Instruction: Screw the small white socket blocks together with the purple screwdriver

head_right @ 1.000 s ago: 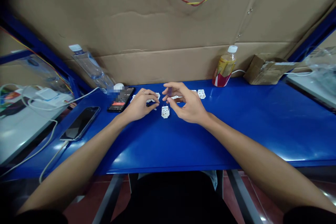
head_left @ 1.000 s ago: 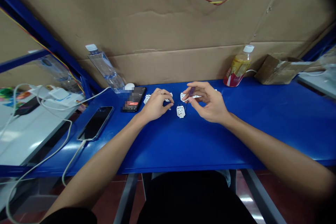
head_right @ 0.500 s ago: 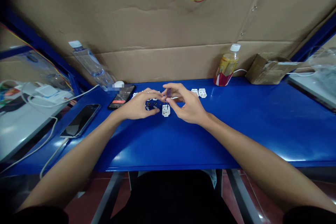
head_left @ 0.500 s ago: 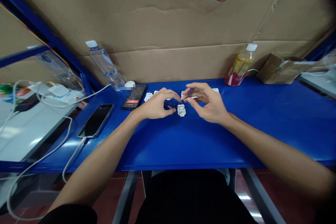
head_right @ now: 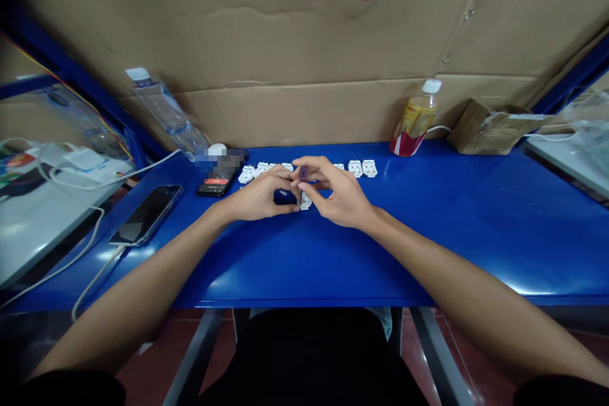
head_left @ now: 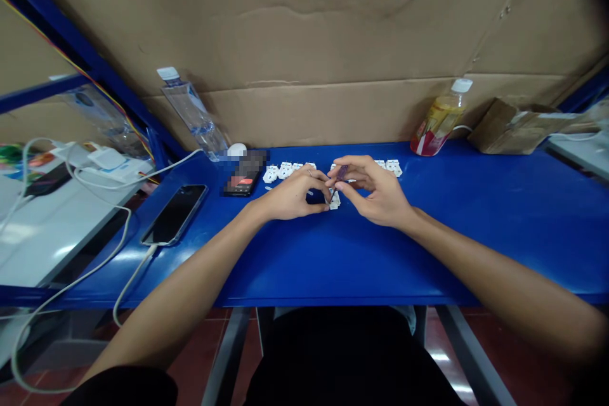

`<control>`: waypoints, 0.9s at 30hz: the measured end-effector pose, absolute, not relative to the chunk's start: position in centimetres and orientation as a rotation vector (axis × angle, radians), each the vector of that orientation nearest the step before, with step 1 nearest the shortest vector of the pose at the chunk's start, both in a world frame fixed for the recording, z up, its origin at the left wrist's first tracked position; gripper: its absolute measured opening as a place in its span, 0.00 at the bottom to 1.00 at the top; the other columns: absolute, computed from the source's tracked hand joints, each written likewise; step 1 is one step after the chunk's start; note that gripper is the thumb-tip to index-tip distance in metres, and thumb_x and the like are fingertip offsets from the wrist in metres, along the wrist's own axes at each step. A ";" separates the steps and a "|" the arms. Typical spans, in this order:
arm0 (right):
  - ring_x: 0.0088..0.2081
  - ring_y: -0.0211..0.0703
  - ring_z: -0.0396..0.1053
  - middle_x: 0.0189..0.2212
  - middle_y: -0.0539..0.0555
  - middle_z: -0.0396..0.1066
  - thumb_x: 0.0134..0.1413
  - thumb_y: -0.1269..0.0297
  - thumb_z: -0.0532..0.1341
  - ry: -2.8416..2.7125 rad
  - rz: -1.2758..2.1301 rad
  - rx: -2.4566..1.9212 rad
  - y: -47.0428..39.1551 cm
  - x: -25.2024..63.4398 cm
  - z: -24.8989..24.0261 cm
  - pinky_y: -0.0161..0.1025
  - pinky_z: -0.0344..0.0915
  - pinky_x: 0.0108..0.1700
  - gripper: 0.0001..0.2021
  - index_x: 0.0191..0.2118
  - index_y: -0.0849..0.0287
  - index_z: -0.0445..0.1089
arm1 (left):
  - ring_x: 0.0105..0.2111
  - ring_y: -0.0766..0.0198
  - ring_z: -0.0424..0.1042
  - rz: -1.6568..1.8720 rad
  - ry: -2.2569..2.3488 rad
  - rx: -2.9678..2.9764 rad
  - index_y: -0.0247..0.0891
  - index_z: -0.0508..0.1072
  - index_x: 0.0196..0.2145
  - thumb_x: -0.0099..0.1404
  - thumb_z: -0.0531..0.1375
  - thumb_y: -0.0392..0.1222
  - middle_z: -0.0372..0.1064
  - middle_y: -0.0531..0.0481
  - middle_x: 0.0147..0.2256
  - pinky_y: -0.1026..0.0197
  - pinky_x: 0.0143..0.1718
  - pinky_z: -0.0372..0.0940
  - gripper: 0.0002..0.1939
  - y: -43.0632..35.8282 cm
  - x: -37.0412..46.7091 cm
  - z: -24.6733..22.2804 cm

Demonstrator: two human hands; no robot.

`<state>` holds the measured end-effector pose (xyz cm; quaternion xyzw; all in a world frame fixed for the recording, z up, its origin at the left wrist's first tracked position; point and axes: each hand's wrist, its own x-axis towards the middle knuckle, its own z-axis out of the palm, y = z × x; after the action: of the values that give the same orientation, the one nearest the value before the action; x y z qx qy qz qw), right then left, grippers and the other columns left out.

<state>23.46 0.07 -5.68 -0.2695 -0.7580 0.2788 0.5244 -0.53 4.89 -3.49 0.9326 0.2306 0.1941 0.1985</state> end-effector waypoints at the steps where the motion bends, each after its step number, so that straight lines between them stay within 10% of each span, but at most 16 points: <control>1: 0.51 0.46 0.85 0.52 0.52 0.82 0.71 0.64 0.67 -1.810 0.644 -0.664 0.1 23.4 -5.6 0.45 0.87 0.53 0.21 0.66 0.45 0.71 | 0.54 0.49 0.74 0.546 0.647 2.606 0.45 0.84 0.39 0.70 0.70 0.40 0.82 0.49 0.49 0.43 0.61 0.63 0.01 4.8 -0.4 -3.5; 7: 0.40 0.45 0.86 0.43 0.48 0.86 0.64 0.59 0.74 -1.727 0.393 -0.772 0.0 23.2 -5.0 0.44 0.89 0.44 0.17 0.57 0.46 0.80 | 0.52 0.50 0.77 0.567 0.660 2.557 0.44 0.83 0.38 0.69 0.70 0.39 0.82 0.48 0.46 0.42 0.63 0.63 0.01 4.1 0.6 -3.7; 27: 0.58 0.49 0.84 0.60 0.53 0.81 0.76 0.65 0.62 -1.893 0.669 -0.652 0.1 23.7 -5.0 0.52 0.82 0.64 0.26 0.73 0.43 0.64 | 0.53 0.50 0.76 0.600 0.626 2.497 0.42 0.83 0.36 0.67 0.68 0.37 0.83 0.48 0.46 0.44 0.61 0.65 0.02 4.1 0.7 -4.0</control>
<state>23.72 0.07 -5.00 -0.2689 -0.7802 0.2756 0.4930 0.70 4.09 -4.04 0.9155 0.2294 0.2201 0.2466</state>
